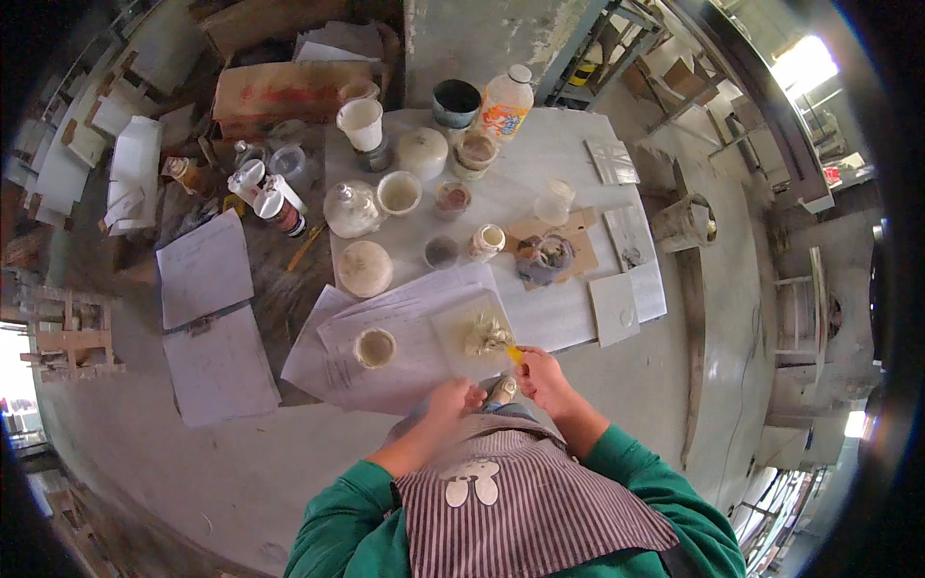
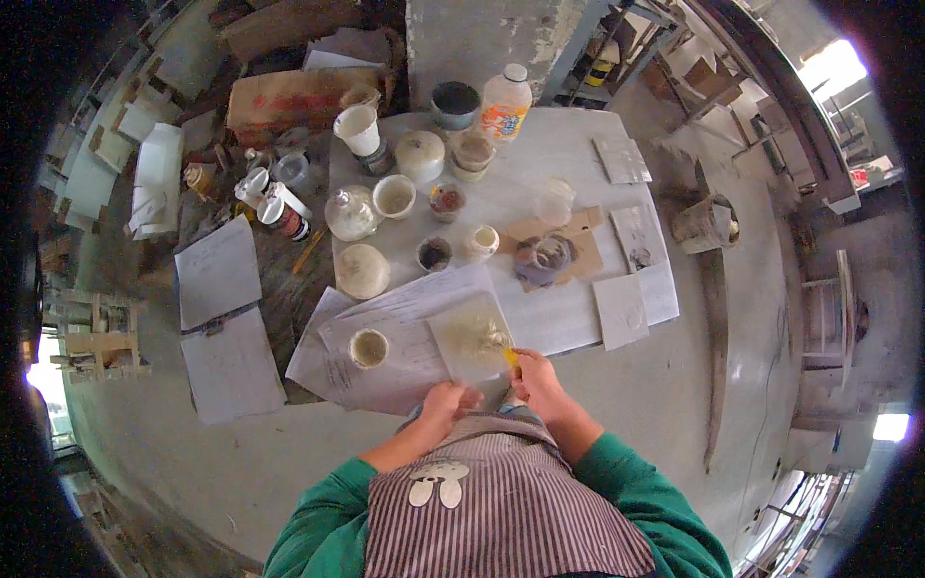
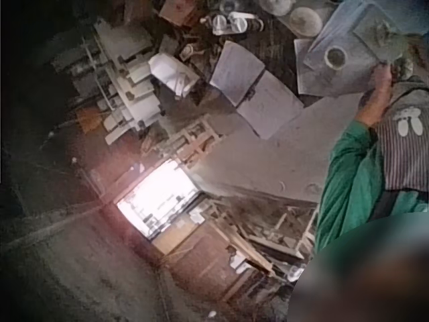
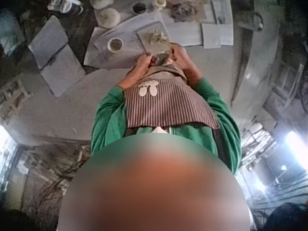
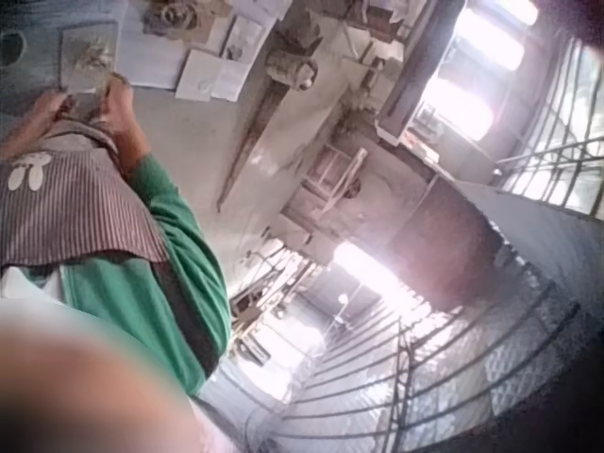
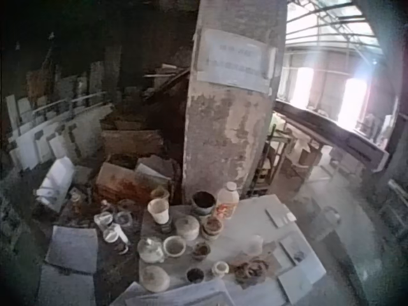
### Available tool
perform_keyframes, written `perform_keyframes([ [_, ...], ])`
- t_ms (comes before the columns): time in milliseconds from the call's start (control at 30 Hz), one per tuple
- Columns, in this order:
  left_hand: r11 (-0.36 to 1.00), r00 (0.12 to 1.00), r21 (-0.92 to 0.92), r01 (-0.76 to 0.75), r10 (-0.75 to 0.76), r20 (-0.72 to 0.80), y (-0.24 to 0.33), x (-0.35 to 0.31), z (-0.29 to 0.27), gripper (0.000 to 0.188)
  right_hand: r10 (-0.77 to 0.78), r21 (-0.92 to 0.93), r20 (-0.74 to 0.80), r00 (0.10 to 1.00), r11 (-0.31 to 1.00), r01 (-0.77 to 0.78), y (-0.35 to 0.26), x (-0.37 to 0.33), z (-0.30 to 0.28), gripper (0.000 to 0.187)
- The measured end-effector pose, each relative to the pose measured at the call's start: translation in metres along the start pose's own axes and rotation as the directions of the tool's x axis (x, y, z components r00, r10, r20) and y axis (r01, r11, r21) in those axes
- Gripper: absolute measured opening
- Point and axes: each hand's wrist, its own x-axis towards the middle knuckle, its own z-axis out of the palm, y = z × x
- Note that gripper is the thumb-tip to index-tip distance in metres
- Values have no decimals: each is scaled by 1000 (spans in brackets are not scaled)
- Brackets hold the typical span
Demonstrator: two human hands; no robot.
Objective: The person mixes a yellow viscous substance on a white tile using a yellow spatula, then walks to a table and adds liquid from a small cup to the mixture, continuing to stir. The person handles the tile and spatula throughout.
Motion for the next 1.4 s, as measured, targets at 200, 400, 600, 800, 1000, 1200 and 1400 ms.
perform_keyframes([
  [200, 998, 999, 69, -15, 12, 42, 3, -1, -1, 32, 72, -473, -28, 997, 878, -77, -67, 29, 14, 33],
  [400, 999, 999, -9, -39, 39, 37, -1, -1, 0, 34, 92, -860, 14, 996, 509, -35, -116, 41, 56, 32],
  [600, 994, 997, -75, -79, 81, 16, -10, 2, 2, 30, 38, -960, 205, 978, -186, 208, -139, 58, 103, 24],
  [800, 993, 996, -82, -88, 87, -8, -11, 4, 6, 27, 49, -800, 243, 969, -554, 229, -122, 58, 154, 25],
  [1000, 992, 997, -101, -70, 67, -31, -13, 9, 8, 26, 74, -629, 305, 949, -733, 260, -84, 22, 186, 32],
  [1200, 985, 998, -158, -63, 60, -26, -11, 13, 11, 26, -17, -585, 460, 888, -758, 289, -50, -16, 169, 22],
  [1400, 997, 1000, -69, -24, 24, 6, -5, 4, 4, 28, -59, -708, 481, 875, -615, 348, -87, -54, 103, 27],
])
